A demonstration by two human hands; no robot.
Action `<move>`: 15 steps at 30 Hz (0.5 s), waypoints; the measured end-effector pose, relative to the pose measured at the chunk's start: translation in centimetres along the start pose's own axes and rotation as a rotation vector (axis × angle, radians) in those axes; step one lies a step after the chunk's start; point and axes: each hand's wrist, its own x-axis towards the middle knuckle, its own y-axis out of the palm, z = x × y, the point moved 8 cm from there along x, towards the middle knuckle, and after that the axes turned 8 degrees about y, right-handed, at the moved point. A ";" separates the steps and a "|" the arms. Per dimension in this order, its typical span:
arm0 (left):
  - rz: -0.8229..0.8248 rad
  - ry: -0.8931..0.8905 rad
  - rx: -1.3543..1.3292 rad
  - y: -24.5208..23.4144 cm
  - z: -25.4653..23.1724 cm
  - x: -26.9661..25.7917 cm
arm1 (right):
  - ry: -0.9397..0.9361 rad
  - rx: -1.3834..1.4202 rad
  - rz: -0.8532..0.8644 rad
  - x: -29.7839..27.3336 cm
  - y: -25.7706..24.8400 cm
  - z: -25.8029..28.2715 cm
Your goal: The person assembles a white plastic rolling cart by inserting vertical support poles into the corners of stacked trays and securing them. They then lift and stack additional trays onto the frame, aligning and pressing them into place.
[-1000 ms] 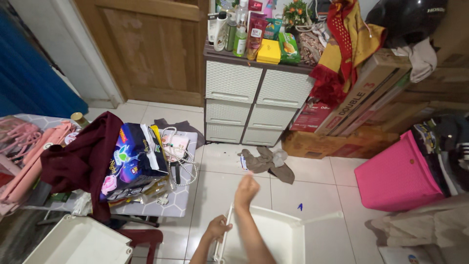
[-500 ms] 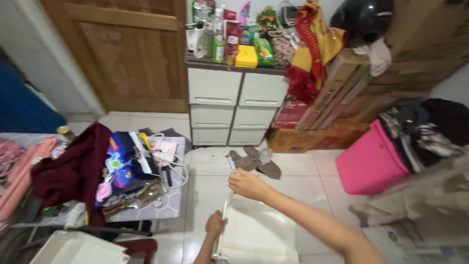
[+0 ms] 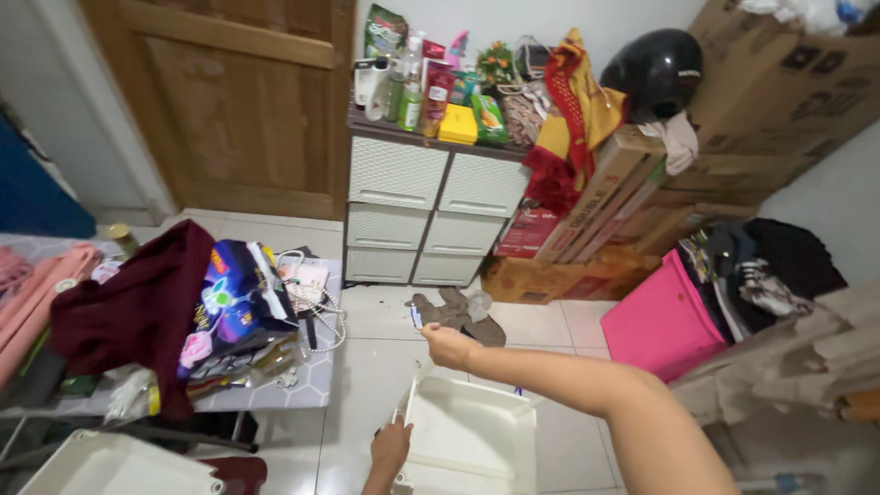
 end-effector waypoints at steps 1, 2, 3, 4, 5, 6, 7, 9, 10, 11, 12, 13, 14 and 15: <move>0.033 -0.007 0.022 0.4 0.0 -0.3 | 0.007 0.002 0.012 0.1 0.0 0.2; 0.012 0.005 0.014 0.4 -0.1 -0.4 | 0.013 0.003 0.025 0.2 0.0 0.4; -0.009 0.019 0.007 0.3 -0.2 -0.3 | 0.028 0.134 0.089 0.3 0.5 0.5; -0.030 0.033 0.001 0.2 -0.4 0.0 | 0.042 0.264 0.153 0.3 1.3 0.3; -0.043 0.041 -0.017 0.1 -0.5 0.2 | 0.057 0.396 0.218 0.3 2.2 0.0; -0.056 0.049 -0.034 0.0 -0.6 0.4 | 0.099 0.454 0.274 0.2 3.0 -0.3; -0.069 0.057 -0.049 -0.1 -0.6 0.6 | 0.142 0.514 0.330 0.2 3.8 -0.7; -0.063 0.029 -0.064 -0.1 -0.3 0.9 | 0.240 0.635 0.447 0.2 5.2 -1.5; -0.058 0.016 -0.070 -0.1 -0.2 0.9 | 0.294 0.698 0.509 0.2 5.6 -2.1; -0.081 0.018 -0.065 -0.3 -0.4 1.0 | 0.352 0.759 0.574 -0.2 5.8 -2.8; -0.104 0.021 -0.061 -0.4 -0.6 1.1 | 0.345 0.824 0.645 -0.1 5.8 -3.4; -0.127 0.023 -0.057 -0.6 -0.7 1.1 | 0.339 0.890 0.718 0.1 5.4 -4.1; -0.117 -0.011 -0.064 -0.4 -0.5 1.1 | 0.334 0.954 0.791 0.0 4.7 -4.7; -0.110 -0.042 -0.068 -0.6 -0.2 1.2 | 0.354 1.013 0.835 0.1 3.7 -5.7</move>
